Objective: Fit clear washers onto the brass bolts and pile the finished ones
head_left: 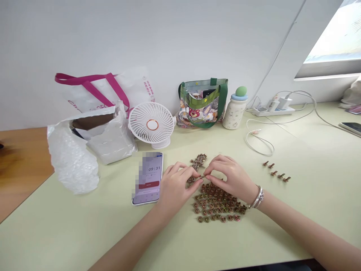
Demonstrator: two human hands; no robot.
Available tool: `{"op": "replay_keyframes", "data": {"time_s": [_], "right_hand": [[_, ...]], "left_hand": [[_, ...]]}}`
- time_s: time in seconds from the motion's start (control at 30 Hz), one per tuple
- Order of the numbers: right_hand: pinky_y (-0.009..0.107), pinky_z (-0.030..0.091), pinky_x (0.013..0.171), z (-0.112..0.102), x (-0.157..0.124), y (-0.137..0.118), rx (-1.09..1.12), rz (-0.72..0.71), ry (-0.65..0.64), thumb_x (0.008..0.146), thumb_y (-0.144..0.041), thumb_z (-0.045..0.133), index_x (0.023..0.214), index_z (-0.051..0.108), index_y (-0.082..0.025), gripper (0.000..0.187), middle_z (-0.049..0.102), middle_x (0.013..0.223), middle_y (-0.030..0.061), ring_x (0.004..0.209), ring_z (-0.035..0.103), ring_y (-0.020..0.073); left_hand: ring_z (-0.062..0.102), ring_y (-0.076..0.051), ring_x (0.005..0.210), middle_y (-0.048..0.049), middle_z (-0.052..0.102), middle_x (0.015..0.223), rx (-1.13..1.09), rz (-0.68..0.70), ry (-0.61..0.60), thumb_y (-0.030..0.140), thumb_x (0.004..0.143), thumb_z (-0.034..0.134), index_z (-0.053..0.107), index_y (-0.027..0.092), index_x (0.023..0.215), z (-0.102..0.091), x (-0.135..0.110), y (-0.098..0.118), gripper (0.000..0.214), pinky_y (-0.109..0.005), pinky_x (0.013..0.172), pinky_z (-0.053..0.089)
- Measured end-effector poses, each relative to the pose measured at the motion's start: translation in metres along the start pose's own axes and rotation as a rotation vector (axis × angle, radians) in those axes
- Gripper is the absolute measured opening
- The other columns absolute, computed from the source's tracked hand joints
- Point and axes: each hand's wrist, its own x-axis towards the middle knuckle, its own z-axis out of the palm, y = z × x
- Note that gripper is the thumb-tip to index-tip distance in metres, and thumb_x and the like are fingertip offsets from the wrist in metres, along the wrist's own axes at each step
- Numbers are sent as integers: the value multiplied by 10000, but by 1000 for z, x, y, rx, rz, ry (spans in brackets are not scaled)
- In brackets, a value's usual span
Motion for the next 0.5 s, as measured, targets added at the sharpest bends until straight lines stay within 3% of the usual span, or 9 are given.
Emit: {"op": "replay_keyframes", "data": {"time_s": [0.5], "right_hand": [[306,405,723,5,2,13,-207,-24,-114,797,-236,587,736,570,-217,66,637,742,-1,850,534,172]], "left_hand": [[540,-180,835,19,660,719,6,33,3,219,814,526,612,223,710,-5,4,3,135,-321,709,398]]}}
